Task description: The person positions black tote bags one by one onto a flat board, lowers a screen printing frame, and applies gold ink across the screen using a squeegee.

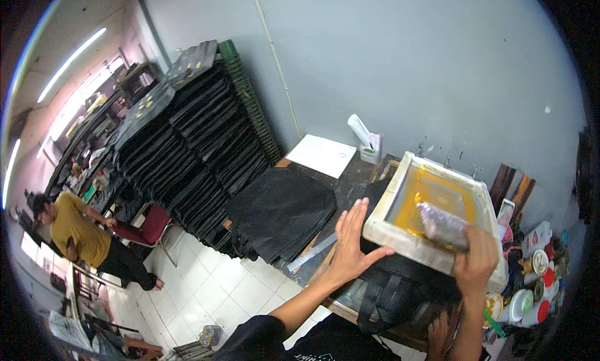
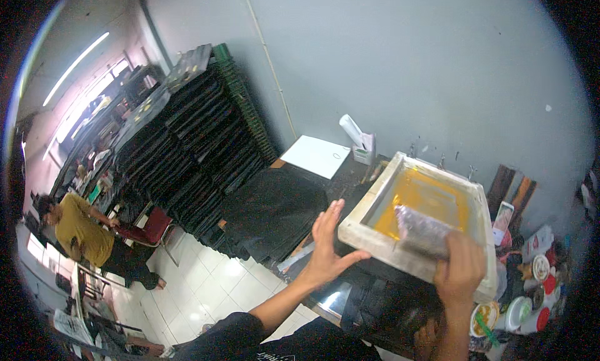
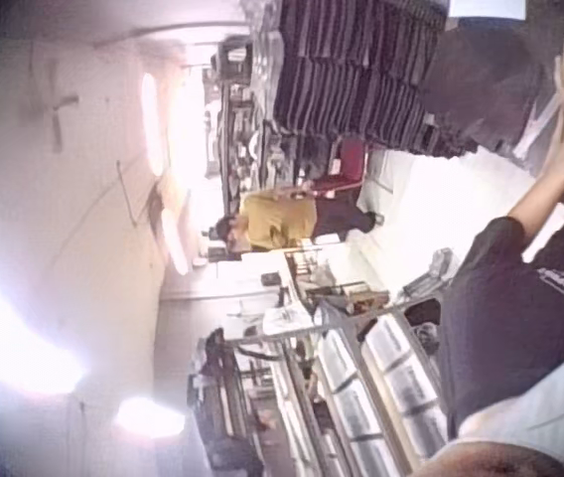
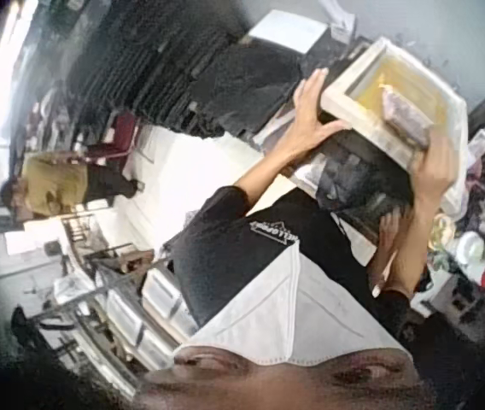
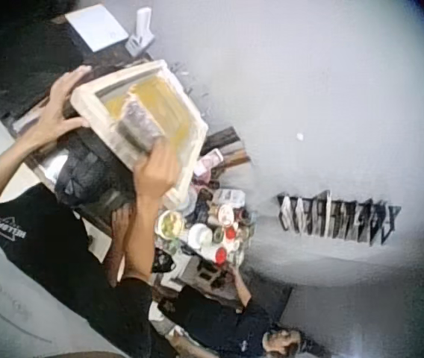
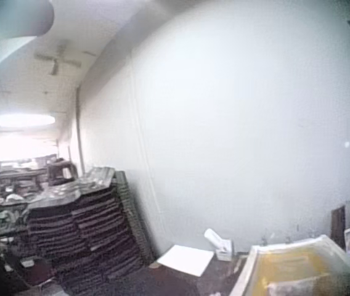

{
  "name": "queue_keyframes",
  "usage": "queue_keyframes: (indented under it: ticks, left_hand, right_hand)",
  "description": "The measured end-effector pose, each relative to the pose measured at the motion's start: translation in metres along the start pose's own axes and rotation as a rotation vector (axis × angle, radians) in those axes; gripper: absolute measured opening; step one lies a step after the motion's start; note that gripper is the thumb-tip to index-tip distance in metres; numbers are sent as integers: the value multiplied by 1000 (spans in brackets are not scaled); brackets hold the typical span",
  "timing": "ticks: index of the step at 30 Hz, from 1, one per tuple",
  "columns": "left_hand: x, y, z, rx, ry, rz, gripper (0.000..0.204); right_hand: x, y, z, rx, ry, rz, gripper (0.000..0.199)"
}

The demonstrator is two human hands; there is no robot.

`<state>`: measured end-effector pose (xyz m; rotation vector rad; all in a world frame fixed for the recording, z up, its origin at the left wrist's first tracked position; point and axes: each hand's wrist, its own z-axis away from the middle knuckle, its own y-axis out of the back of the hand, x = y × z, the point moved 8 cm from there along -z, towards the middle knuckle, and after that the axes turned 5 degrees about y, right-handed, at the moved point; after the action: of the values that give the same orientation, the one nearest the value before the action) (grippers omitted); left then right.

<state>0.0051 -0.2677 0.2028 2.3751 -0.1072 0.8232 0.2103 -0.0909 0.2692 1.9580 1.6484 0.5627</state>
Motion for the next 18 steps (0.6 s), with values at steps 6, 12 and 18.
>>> queue_keyframes:
  ticks: [6,12,18]
  left_hand:
    - [-85,-23,39,-192,529,149,89]
    - [-126,39,-19,38,599,432,43]
    - [-218,241,-171,291,555,406,37]
  right_hand:
    - [43,15,-96,50,-23,80,32]
    - [111,24,-176,32,-165,-27,34]
    - [139,14,-230,-116,-179,109,35]
